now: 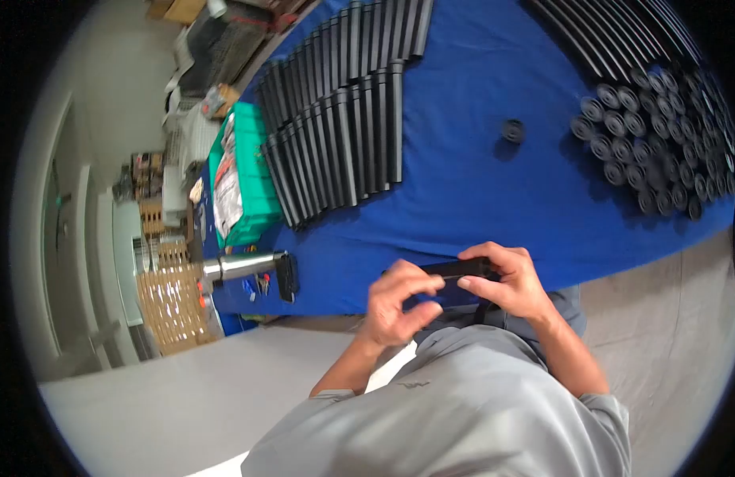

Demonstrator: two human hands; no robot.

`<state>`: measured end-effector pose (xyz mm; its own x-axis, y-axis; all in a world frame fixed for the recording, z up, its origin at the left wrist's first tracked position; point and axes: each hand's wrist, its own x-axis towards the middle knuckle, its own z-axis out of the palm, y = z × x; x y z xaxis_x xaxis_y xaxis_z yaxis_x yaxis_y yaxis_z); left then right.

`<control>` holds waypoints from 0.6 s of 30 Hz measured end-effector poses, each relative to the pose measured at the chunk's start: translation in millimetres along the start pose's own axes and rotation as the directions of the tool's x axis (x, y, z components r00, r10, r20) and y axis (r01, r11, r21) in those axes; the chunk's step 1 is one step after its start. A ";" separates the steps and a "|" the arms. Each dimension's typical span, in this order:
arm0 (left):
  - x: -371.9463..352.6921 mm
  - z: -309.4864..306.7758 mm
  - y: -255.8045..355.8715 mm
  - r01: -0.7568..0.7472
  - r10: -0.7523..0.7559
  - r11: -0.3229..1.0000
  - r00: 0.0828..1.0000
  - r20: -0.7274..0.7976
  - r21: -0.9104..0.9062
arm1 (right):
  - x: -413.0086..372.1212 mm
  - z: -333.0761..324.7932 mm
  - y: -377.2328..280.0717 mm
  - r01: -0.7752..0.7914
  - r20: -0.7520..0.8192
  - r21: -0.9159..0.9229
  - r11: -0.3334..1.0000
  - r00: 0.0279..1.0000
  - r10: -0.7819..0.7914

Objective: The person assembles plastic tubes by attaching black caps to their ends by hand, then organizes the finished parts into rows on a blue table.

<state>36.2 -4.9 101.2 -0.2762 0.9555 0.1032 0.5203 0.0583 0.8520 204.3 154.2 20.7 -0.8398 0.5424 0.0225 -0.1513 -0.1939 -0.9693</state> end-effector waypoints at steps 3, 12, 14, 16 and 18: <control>-26.3 24.4 7.1 0.497 -0.383 0.747 0.865 0.324 -0.442 | 0.0 -1.3 5.3 -0.064 0.003 0.003 0.998 0.998 0.064; -15.6 63.3 -37.9 0.376 -0.383 -0.346 0.780 0.495 -0.860 | -5.1 5.5 -12.3 0.039 -0.024 -0.304 0.952 0.999 -0.048; -17.6 66.9 -62.7 0.317 -0.371 -0.163 0.857 0.356 -0.934 | 3.4 -7.6 -25.0 0.139 0.156 -0.459 0.878 0.985 -0.074; -2.2 62.1 -72.6 0.204 -0.327 0.046 0.928 0.179 -0.978 | 22.2 -19.2 -44.4 0.207 0.104 -0.648 0.733 0.977 -0.184; 17.4 52.1 -75.5 0.050 -0.313 0.234 0.949 -0.026 -0.971 | 49.9 -22.1 -60.5 0.239 0.076 -0.841 0.485 0.940 -0.332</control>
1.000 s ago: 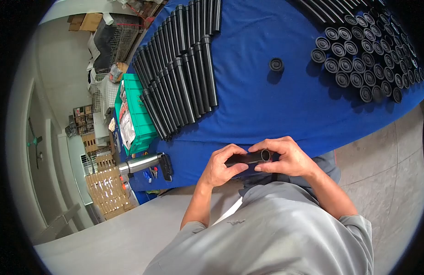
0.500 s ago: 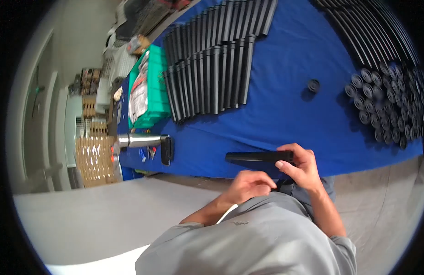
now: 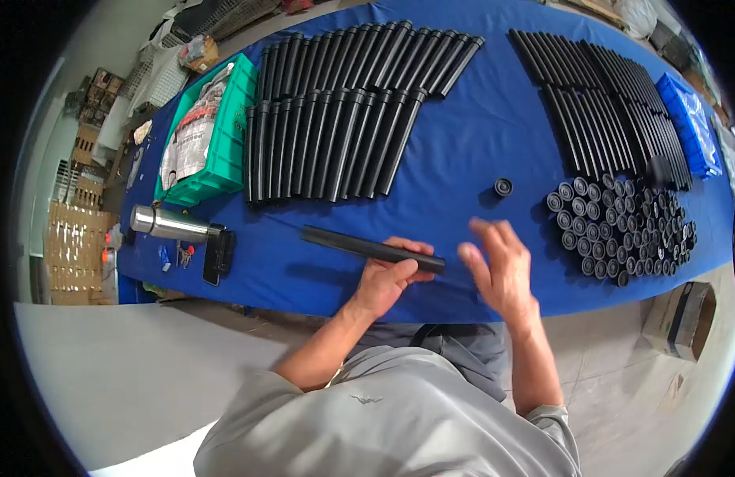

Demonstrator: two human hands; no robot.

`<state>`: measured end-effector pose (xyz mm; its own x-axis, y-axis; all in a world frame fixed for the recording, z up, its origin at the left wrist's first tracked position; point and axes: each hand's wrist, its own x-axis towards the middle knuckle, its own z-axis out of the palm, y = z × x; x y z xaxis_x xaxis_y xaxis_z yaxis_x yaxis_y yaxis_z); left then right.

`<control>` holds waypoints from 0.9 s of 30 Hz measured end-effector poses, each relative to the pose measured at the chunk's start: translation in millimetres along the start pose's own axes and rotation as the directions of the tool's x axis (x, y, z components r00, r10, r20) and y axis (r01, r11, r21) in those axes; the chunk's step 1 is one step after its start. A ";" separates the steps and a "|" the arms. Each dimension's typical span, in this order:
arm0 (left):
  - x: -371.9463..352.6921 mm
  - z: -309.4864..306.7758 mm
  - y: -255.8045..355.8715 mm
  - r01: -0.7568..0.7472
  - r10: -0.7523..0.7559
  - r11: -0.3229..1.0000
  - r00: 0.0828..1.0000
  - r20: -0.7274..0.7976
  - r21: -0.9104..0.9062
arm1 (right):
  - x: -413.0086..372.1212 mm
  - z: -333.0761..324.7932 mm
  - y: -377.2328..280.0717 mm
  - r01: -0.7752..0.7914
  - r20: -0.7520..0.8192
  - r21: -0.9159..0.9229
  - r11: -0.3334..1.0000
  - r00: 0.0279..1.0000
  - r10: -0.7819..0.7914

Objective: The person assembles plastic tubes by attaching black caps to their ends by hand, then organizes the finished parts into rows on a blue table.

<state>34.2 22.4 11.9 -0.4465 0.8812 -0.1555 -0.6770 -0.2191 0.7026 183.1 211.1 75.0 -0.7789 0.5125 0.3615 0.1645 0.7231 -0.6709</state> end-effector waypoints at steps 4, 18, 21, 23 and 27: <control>17.8 -14.2 1.1 -0.048 0.047 0.999 0.998 0.050 0.019 | 46.6 -5.7 14.9 -0.043 0.075 -0.540 0.841 0.992 0.099; 19.9 -22.7 -2.8 -0.091 0.091 0.978 0.996 -0.010 -0.188 | 0.7 34.8 16.9 -0.546 0.432 0.673 0.499 0.838 0.333; 19.7 -19.8 -4.2 -0.097 0.098 0.984 0.995 -0.001 -0.148 | -21.9 60.3 10.4 -0.558 0.454 0.745 0.366 0.826 0.334; 18.7 -19.5 -3.7 -0.080 0.080 0.988 0.997 -0.005 -0.130 | -26.2 63.6 8.8 -0.520 0.419 0.779 0.351 0.848 0.325; 16.4 -19.7 -1.4 -0.039 0.039 0.997 0.999 0.002 -0.071 | -34.2 64.0 16.6 -0.509 0.413 0.749 0.424 0.859 0.302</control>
<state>16.3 28.9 -5.4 -0.4717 0.8726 -0.1267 -0.6992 -0.2827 0.6567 173.7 175.9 10.1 -0.8698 0.4670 -0.1593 0.0131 -0.3009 -0.9536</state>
